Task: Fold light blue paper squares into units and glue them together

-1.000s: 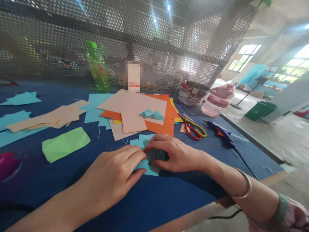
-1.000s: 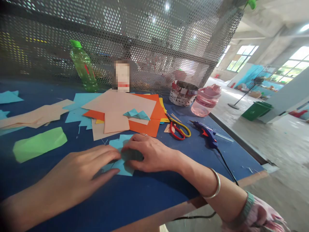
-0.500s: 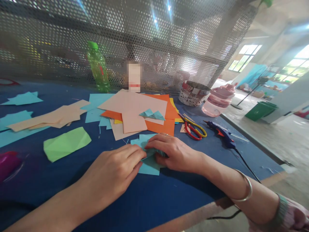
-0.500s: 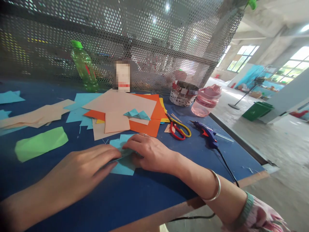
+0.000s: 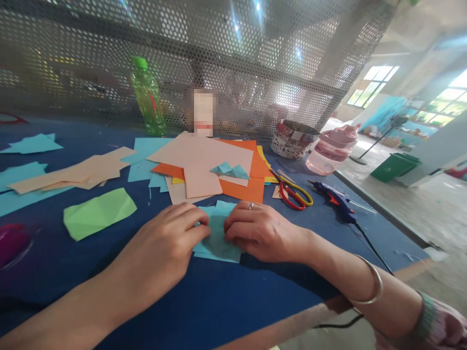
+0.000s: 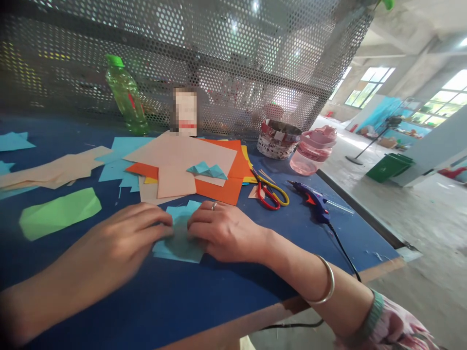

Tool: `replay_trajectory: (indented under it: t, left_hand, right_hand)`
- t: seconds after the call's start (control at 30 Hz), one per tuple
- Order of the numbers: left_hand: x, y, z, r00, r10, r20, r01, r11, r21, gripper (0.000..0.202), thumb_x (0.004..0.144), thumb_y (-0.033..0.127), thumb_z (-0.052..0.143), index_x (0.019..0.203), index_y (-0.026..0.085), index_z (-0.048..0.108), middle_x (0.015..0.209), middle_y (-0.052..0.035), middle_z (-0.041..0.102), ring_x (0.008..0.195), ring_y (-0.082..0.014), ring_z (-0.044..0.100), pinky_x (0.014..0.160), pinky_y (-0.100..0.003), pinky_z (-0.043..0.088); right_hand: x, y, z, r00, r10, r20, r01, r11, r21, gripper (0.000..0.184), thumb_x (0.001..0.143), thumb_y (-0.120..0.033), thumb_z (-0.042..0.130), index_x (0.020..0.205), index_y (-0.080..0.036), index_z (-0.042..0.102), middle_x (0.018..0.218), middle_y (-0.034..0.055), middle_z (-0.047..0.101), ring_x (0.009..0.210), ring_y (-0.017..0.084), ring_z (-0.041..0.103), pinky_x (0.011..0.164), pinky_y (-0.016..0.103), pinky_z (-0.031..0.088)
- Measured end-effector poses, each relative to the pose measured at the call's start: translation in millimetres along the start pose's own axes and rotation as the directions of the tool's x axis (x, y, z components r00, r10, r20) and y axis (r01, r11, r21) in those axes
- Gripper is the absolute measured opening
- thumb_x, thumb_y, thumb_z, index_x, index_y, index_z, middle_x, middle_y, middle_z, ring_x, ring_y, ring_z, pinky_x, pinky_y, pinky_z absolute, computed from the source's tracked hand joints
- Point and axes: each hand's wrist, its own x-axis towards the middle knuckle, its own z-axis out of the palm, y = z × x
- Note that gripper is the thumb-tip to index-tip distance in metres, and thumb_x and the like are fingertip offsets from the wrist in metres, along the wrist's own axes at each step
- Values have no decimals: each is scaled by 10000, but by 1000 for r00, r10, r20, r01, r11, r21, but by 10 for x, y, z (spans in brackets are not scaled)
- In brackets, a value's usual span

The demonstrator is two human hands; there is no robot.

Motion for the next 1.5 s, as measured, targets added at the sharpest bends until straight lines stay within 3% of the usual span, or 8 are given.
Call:
replay_trajectory:
  t: [0.1,0.27,0.4,0.57,0.87,1.2,1.5]
  left_hand:
    - [-31,35,6,999,24,46,-21,997,-78,409,948,-30,396,1018,212,718,1056,-42,730,935,-195,700,775,-316,569]
    - [-50,30,-20,996,-7,88,18,992,-123,488,932,-21,358,1003,251,758,1107,-16,749,894,-157,744,774,-281,563]
    - [-21,23,-106,982,-11,186,37,990,-133,510,923,-26,366,1030,261,774,1118,-6,750,897,-151,739,769,-275,555]
    - [19,51,-183,969,21,246,10,992,-128,494,941,-10,374,1063,254,773,1096,-11,749,894,-162,717,759,-287,546]
    - [29,64,-185,976,36,216,-10,993,-121,490,928,-10,384,1032,247,789,1047,-19,764,845,-161,712,749,-281,560]
    - [38,57,-196,973,52,223,-30,994,-102,471,942,4,386,992,243,788,1056,-25,781,870,-172,737,755,-284,573]
    - [19,66,-171,988,1,158,16,994,-109,438,945,16,399,974,223,784,1035,-31,802,850,-174,753,742,-278,589]
  right_hand:
    - [-5,37,-19,1000,26,14,-28,990,135,173,975,-66,604,994,-153,752,1033,99,759,989,206,678,897,337,573]
    - [7,101,13,977,208,45,-211,923,323,16,959,-174,747,959,-180,762,984,55,732,952,168,687,875,295,558]
    - [39,78,85,931,364,25,-349,870,347,103,918,-218,810,867,-171,734,888,22,684,841,143,653,772,256,519]
    - [80,-27,124,888,459,5,-442,852,282,141,925,-240,803,849,-163,714,871,14,654,847,144,619,784,260,470]
    - [122,-137,119,860,510,-3,-497,840,219,106,911,-140,755,841,-161,678,879,19,645,844,146,600,778,266,445]
    - [118,-166,159,854,519,-32,-505,842,189,137,944,-167,721,834,-167,639,883,31,630,818,152,582,753,275,452]
    - [112,-158,160,851,525,-23,-513,838,187,124,940,-168,723,849,-161,640,894,34,628,822,154,582,768,283,454]
